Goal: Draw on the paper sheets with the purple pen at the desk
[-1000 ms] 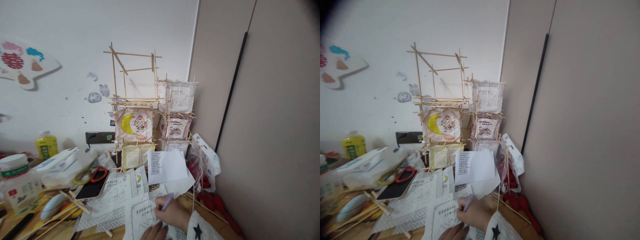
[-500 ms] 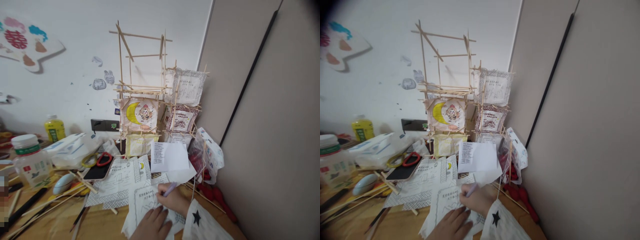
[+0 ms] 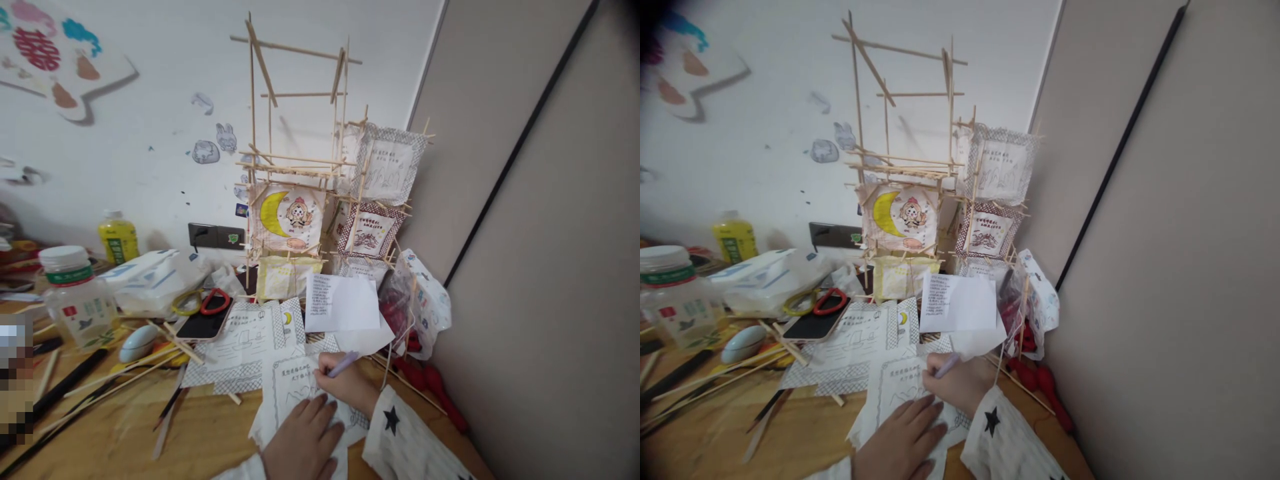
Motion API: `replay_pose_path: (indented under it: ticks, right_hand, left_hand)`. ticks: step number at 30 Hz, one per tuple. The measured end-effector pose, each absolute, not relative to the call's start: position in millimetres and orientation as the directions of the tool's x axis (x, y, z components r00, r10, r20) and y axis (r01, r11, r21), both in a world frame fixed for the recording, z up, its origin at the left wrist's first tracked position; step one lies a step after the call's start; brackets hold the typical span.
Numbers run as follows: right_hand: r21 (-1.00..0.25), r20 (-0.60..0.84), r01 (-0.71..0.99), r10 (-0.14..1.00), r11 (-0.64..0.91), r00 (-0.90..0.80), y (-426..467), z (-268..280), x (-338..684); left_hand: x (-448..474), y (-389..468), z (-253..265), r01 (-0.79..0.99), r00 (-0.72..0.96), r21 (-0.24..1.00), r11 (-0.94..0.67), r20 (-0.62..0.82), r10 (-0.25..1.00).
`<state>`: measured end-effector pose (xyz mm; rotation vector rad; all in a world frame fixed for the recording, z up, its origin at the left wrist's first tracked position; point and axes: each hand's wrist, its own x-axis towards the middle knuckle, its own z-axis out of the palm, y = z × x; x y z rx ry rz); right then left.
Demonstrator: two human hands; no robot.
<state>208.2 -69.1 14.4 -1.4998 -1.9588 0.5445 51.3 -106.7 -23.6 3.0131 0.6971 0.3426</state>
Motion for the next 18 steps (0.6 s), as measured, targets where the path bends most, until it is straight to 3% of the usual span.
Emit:
replay_pose_path:
  ticks: [18]
  right_hand:
    - [-0.686,0.173,0.693,0.975,0.221,-0.139,-66.3,9.8,211.2]
  left_hand:
    - [49.1,-108.7,-14.0,0.426,0.869,0.149,-0.892,0.205,0.45]
